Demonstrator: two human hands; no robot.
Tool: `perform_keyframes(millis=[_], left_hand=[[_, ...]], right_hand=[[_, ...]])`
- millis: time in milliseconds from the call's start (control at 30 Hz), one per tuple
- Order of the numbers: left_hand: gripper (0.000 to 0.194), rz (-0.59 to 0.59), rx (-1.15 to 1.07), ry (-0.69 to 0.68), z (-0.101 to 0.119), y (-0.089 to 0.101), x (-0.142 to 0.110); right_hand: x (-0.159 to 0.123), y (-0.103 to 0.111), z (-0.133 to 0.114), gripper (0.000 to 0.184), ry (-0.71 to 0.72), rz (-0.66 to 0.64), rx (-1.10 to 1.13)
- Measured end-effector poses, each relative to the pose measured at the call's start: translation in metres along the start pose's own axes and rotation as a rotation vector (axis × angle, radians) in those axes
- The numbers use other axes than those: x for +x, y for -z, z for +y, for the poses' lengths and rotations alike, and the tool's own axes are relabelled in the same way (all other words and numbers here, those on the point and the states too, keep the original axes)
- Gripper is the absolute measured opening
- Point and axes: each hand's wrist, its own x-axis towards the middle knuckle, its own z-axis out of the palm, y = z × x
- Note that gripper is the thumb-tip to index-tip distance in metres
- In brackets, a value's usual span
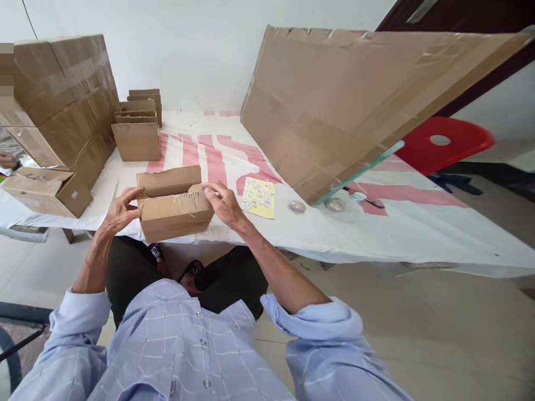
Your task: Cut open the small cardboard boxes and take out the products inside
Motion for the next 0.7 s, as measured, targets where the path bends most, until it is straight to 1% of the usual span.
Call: perform_keyframes(millis=[100,167,200,267,333,400,500,700], left_hand=[[0.062,0.087,0.024,0.014,0.003,0.017,-0.006],[0.056,0.139,0.053,0.021,0.004,0.023,-0.011],[0.054,0.154,0.066,0.027,0.004,0.023,-0.013],[0.055,0.173,0.059,0.052,0.003,0.018,-0.016],[0.063,0.187,0.033,0.067,0.001,0.008,-0.018],[0.066,0.195,0.049,0.039,0.001,-0.001,-0.017],[0.059,0.200,0.127,-0.019,0.001,-0.011,-0.015],[0.052,0.222,0.182,-0.022,0.000,-0.016,-0.013]], right_hand=[[0.001,-0.016,-0.017,0.041,0.082,-0.079,-0.094],[0.003,-0.023,-0.024,0.033,0.154,-0.091,-0.191],[0.005,-0.026,-0.027,0.030,0.194,-0.094,-0.239],[0.010,-0.030,-0.033,0.026,0.266,-0.115,-0.304],[0.016,-0.034,-0.040,0.025,0.310,-0.169,-0.328],[0.022,-0.038,-0.047,0.023,0.329,-0.227,-0.334],[0.027,-0.046,-0.055,0.023,0.342,-0.297,-0.324],[0.034,-0.061,-0.060,0.022,0.351,-0.360,-0.265]])
